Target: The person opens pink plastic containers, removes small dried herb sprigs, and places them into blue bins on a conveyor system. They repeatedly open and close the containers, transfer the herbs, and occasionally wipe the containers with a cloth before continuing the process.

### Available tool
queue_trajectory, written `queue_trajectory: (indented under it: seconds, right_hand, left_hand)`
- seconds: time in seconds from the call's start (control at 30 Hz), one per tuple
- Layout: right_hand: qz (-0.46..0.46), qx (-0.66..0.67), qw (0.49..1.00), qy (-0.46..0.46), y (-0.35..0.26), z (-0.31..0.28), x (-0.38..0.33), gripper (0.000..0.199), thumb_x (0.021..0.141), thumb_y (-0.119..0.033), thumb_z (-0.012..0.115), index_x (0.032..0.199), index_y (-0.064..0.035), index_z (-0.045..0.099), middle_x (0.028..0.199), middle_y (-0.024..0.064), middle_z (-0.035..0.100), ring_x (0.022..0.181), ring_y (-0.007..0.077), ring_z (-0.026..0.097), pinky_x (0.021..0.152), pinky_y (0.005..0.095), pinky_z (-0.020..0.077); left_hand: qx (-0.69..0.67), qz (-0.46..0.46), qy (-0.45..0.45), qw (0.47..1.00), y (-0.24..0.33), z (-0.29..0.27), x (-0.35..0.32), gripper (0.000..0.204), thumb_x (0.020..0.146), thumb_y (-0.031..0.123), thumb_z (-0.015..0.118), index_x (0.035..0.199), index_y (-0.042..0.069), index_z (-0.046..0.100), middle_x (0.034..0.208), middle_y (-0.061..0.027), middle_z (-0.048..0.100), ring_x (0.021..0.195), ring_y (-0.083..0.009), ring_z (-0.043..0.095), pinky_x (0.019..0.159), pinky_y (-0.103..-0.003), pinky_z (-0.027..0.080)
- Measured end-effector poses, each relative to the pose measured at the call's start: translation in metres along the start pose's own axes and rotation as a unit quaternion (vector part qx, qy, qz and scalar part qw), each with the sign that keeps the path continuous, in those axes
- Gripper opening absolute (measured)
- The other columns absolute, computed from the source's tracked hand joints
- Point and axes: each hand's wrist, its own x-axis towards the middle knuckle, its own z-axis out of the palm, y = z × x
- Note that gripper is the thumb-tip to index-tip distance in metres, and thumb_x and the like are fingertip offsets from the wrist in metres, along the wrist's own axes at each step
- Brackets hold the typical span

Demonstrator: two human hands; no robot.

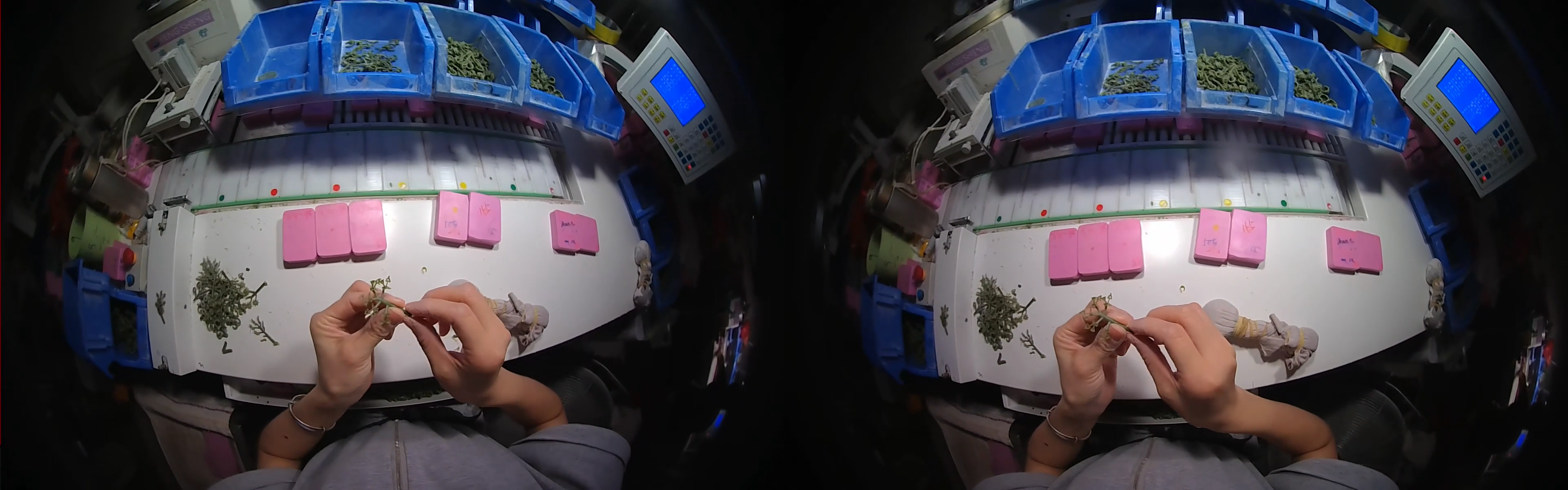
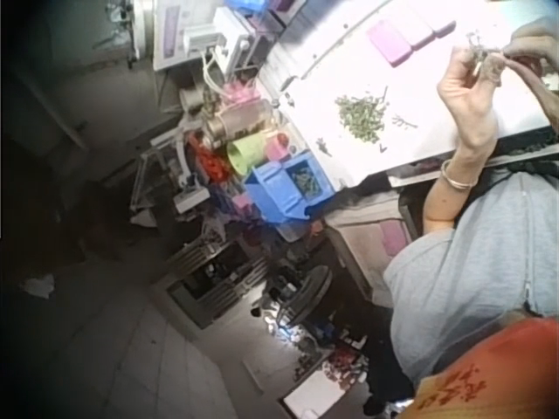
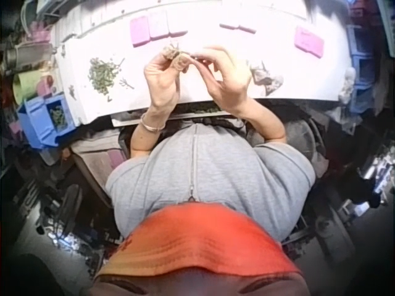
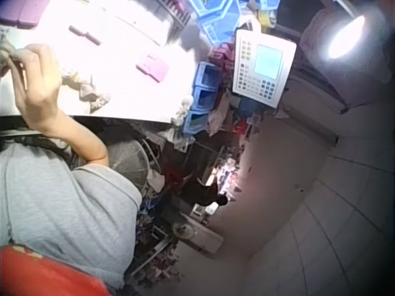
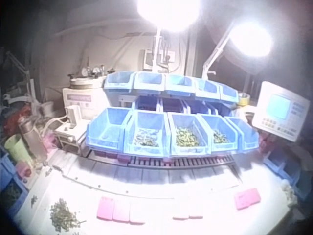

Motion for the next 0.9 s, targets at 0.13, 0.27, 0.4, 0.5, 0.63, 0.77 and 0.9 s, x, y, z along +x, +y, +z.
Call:
queue_trajectory:
  seconds: [0.13, 0.27, 0.4, 0.5, 0.63, 0.77, 0.9]
  right_hand:
    - [-0.022, -0.026, 0.999, 0.019, -0.002, 0.002, 0.001, 0.021, 0.069, 0.005, 0.071, 0.087, 0.0008, 0.062, 0.075, 0.0096, 0.059, 0.06, 0.0199, 0.054, 0.05, 0.0271, 0.0437]
    - [0.134, 0.133, 0.98, -0.056, -0.003, -0.002, 0.003, 0.012, 0.074, 0.003, 0.068, 0.085, 0.0024, 0.062, 0.074, 0.0085, 0.061, 0.06, 0.0122, 0.055, 0.051, 0.0244, 0.0439]
    - [0.417, 0.374, 0.815, -0.145, 0.003, -0.009, 0.011, 0.01, 0.083, -0.005, 0.063, 0.085, 0.004, 0.061, 0.072, 0.0052, 0.061, 0.058, 0.0078, 0.054, 0.052, 0.0194, 0.0443]
    - [0.519, 0.477, 0.679, -0.204, 0.013, -0.012, 0.014, 0.012, 0.085, -0.008, 0.062, 0.085, 0.0039, 0.061, 0.068, 0.0048, 0.058, 0.054, 0.0063, 0.05, 0.045, 0.0173, 0.0397]
    - [0.561, 0.551, 0.573, -0.231, 0.023, -0.003, 0.007, 0.011, 0.086, -0.007, 0.059, 0.085, 0.0033, 0.061, 0.065, 0.0037, 0.056, 0.05, 0.0049, 0.047, 0.04, 0.016, 0.0345]
    - [0.556, 0.584, 0.551, -0.213, 0.025, 0.003, -0.002, 0.011, 0.088, -0.007, 0.056, 0.085, 0.0036, 0.059, 0.068, 0.0041, 0.055, 0.051, 0.0049, 0.046, 0.04, 0.0161, 0.0337]
    - [0.552, 0.598, 0.547, -0.199, 0.023, 0.003, -0.005, 0.012, 0.088, -0.008, 0.055, 0.084, 0.0033, 0.058, 0.068, 0.0033, 0.054, 0.05, 0.0045, 0.043, 0.039, 0.0167, 0.0316]
  left_hand:
    - [0.011, 0.019, -0.006, 1.0, 0.0, 0.0, -0.001, 0.008, 0.082, 0.0, 0.063, 0.089, -0.004, 0.063, 0.076, -0.0007, 0.051, 0.066, -0.0067, 0.044, 0.058, -0.021, 0.038]
    - [0.038, 0.079, -0.009, 0.996, -0.002, -0.004, -0.002, 0.008, 0.083, -0.001, 0.062, 0.09, -0.005, 0.062, 0.08, -0.0032, 0.053, 0.071, -0.0091, 0.049, 0.063, -0.022, 0.042]
    - [0.096, 0.135, -0.042, 0.985, -0.008, -0.016, 0.0, 0.009, 0.082, -0.003, 0.063, 0.09, -0.005, 0.061, 0.084, -0.0069, 0.056, 0.077, -0.0121, 0.054, 0.068, -0.024, 0.045]
    - [0.131, 0.132, -0.077, 0.98, -0.006, -0.027, 0.003, 0.011, 0.08, -0.004, 0.064, 0.091, -0.005, 0.062, 0.085, -0.0083, 0.057, 0.076, -0.013, 0.054, 0.069, -0.024, 0.046]
    - [0.091, 0.097, -0.148, 0.98, -0.005, -0.043, 0.009, 0.011, 0.079, -0.005, 0.064, 0.09, -0.005, 0.063, 0.085, -0.0088, 0.057, 0.077, -0.0138, 0.055, 0.069, -0.025, 0.047]
    - [0.078, 0.086, -0.145, 0.983, -0.009, -0.05, 0.008, 0.011, 0.079, -0.006, 0.063, 0.091, -0.006, 0.062, 0.086, -0.0096, 0.057, 0.077, -0.0141, 0.057, 0.07, -0.025, 0.049]
    - [0.047, 0.077, -0.145, 0.985, -0.012, -0.048, 0.007, 0.01, 0.08, -0.006, 0.062, 0.09, -0.006, 0.062, 0.087, -0.0094, 0.057, 0.076, -0.0144, 0.057, 0.068, -0.025, 0.05]
